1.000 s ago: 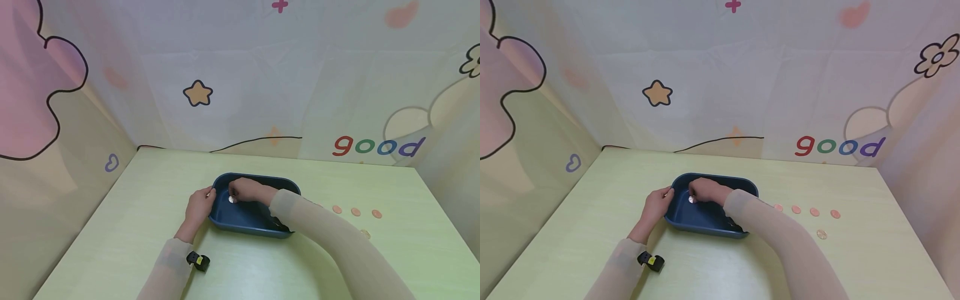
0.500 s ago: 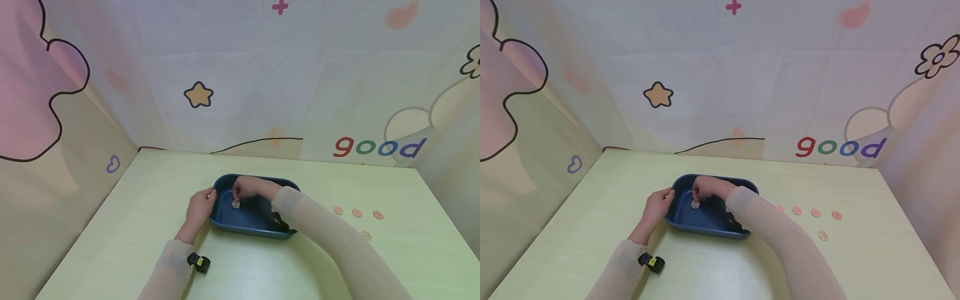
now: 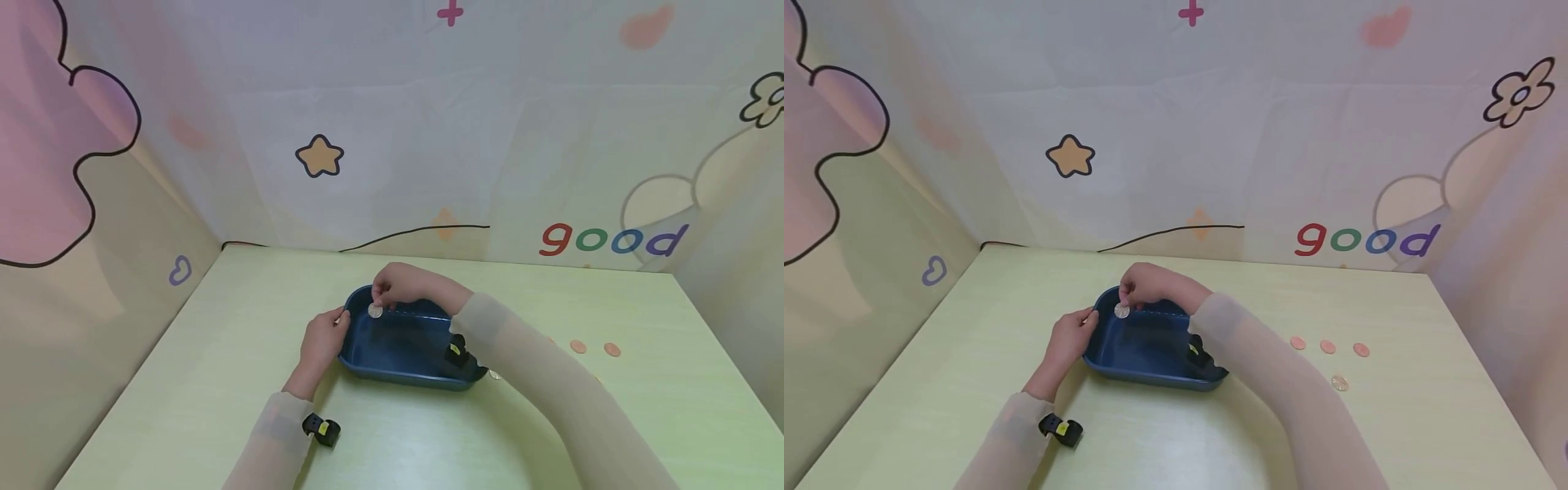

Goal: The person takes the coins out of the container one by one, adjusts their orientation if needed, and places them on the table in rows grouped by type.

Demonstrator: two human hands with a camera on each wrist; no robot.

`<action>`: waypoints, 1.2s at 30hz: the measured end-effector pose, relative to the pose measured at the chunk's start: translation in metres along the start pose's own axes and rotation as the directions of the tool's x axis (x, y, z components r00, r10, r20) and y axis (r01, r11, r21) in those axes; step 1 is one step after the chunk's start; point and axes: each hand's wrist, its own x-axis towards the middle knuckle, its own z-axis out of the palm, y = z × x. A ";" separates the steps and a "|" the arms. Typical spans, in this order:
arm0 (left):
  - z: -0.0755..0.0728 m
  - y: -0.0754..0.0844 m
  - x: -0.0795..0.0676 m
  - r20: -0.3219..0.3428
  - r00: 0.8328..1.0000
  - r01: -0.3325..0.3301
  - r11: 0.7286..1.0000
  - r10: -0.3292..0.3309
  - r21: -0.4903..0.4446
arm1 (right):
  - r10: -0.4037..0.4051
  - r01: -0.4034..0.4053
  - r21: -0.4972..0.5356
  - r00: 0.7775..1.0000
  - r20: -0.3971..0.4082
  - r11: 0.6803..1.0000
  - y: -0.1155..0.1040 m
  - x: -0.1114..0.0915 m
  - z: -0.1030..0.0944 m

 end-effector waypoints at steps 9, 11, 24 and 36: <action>0.002 0.001 -0.001 0.029 0.999 0.030 1.000 -0.030 -0.005 | 0.005 -0.003 0.031 0.998 -0.065 1.000 -0.003 -0.024 -0.005; 0.002 0.000 -0.001 0.030 0.999 0.034 0.999 -0.034 -0.008 | 0.006 -0.003 0.040 0.997 -0.082 0.999 -0.004 -0.029 -0.005; 0.002 -0.001 0.000 0.029 0.999 0.020 1.000 -0.020 -0.006 | -0.005 0.018 0.075 0.985 -0.172 0.997 0.003 -0.068 0.004; -0.001 0.000 -0.002 0.027 0.999 0.024 1.000 -0.024 0.003 | 0.051 -0.009 0.164 0.967 -0.251 0.986 0.022 -0.107 0.017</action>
